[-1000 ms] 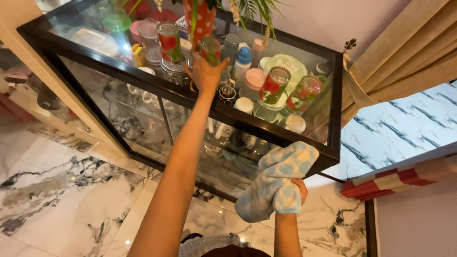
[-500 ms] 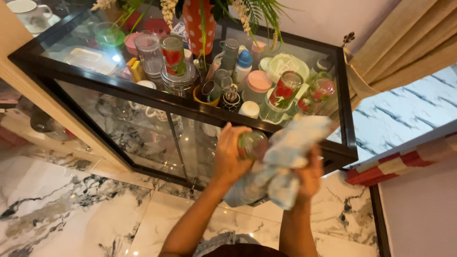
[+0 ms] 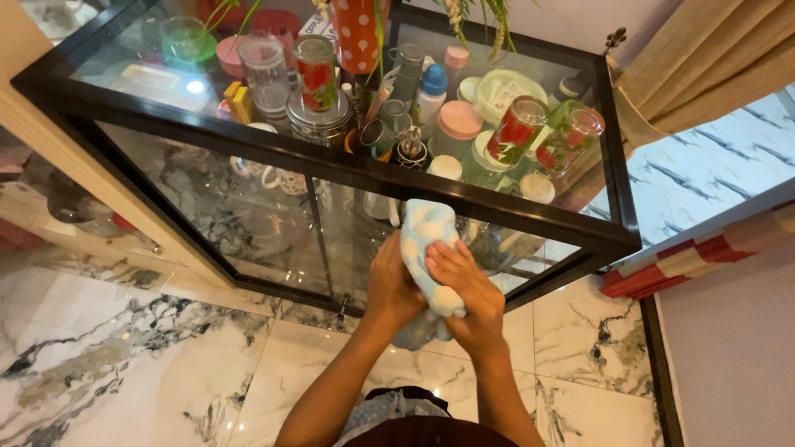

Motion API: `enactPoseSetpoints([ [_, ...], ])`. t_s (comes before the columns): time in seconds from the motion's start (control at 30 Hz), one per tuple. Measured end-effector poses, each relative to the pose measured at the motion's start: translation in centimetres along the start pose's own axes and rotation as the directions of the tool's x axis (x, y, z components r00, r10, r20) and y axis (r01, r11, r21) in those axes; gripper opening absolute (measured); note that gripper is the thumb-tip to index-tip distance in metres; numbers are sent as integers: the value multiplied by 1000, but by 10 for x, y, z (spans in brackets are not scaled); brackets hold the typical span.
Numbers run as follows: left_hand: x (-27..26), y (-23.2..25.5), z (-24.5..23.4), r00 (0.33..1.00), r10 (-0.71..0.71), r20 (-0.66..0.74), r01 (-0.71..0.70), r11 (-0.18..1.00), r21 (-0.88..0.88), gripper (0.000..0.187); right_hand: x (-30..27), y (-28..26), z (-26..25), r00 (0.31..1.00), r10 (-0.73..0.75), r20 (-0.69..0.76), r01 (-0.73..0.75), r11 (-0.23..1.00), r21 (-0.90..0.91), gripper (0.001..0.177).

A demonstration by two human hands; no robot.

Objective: The person wipes several decorated drinking glasses with a cloth and places them onto shelves within a glass display cabinet.

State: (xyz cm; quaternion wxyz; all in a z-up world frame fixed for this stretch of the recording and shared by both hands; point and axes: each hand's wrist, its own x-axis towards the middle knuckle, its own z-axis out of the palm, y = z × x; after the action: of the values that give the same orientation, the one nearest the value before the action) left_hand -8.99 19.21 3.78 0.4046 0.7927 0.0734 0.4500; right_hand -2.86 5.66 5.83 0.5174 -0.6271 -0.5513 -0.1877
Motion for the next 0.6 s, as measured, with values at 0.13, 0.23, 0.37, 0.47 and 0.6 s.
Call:
enactPoseSetpoints([
  [0.13, -1, 4, -11, 999, -31, -29, 33, 998, 48, 67, -22, 34, -11, 980, 197, 7, -181, 887, 425, 27],
  [0.23, 0, 10, -24, 997, -71, 31, 72, 997, -17, 66, -29, 43, -13, 670, 690, -274, -388, 640, 663, 35],
  [0.37, -3, 15, -26, 1000, -22, 1, 22, 1000, 2, 64, -16, 27, 5, 670, 623, -403, -434, 769, 469, 33],
  [0.47, -6, 14, -24, 1000, -4, -16, 6, 993, 117, 68, -15, -7, 26, 970, 170, -173, -156, 983, 95, 30],
  [0.6, -5, 4, -33, 996, 51, -78, -38, 986, 162, 64, -23, -3, 30, 998, 44, -48, -35, 985, 169, 29],
])
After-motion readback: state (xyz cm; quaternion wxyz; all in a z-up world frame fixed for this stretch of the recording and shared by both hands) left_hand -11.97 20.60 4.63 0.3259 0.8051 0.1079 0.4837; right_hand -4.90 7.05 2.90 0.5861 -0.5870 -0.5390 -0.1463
